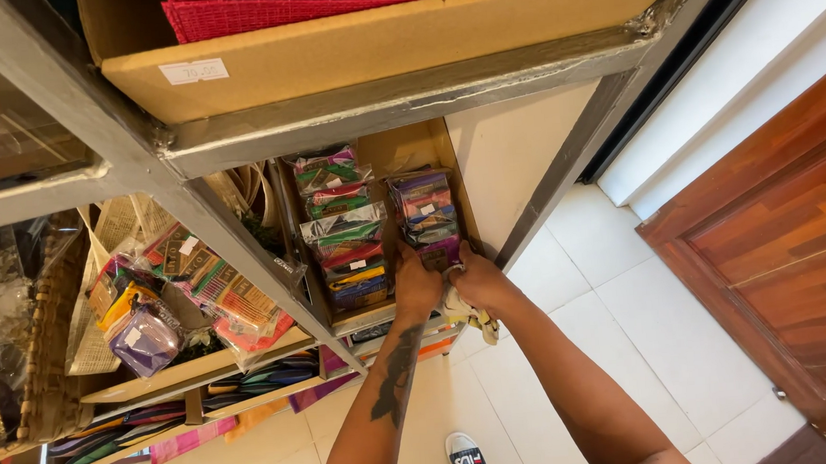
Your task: The person wipes a metal shelving unit with a white cloth, cleaning the surface and the edges of cardboard boxes. They then pick up and wipe several packaged decorative items, including small woven baskets and floral wreaths, before placing them back on the shelf.
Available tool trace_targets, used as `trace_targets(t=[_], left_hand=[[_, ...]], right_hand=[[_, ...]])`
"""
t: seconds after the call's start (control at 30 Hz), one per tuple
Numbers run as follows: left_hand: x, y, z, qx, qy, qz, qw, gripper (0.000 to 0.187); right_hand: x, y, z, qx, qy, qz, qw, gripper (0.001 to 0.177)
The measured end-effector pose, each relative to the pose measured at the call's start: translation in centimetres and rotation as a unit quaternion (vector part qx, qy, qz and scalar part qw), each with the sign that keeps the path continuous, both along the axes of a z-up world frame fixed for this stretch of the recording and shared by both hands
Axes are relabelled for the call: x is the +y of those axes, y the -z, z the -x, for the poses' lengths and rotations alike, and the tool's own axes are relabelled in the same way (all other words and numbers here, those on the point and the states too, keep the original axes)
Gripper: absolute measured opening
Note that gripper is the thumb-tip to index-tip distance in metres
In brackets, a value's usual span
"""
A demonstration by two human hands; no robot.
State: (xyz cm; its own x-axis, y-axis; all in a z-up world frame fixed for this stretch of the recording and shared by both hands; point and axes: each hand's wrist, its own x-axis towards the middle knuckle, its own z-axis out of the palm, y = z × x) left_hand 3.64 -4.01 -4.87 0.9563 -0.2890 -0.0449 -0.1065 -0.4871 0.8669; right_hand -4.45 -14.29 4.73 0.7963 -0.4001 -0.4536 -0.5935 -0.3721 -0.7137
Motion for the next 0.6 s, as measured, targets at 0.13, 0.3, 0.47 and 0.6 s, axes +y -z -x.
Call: trace_targets(t=[0.13,0.3,0.47,0.6], left_hand=[[1.4,-2.9,3.1,-0.072,-0.012,0.010,0.997,0.096],[4.6,-5.9,8.4,0.037,0.009,0.271,0.962,0.055],[10.4,-7.6,11.6,0.242,-0.046,0.400,0.883,0.044],[16.3,-4.8,12.9,0.227,-0.077,0.423,0.874,0.038]], right_hand=[[-0.1,2.9,1.8,-0.159,-0.070,0.143,0.974,0.074],[4.8,-3.3,5.4,-0.227,0.036,0.030,0.973,0.042],[9.2,-0.1,8.6,-0.277,0.021,-0.205,0.939,0.046],[14.3,-1.8,11.1,-0.362,-0.184,-0.127,0.905,0.069]])
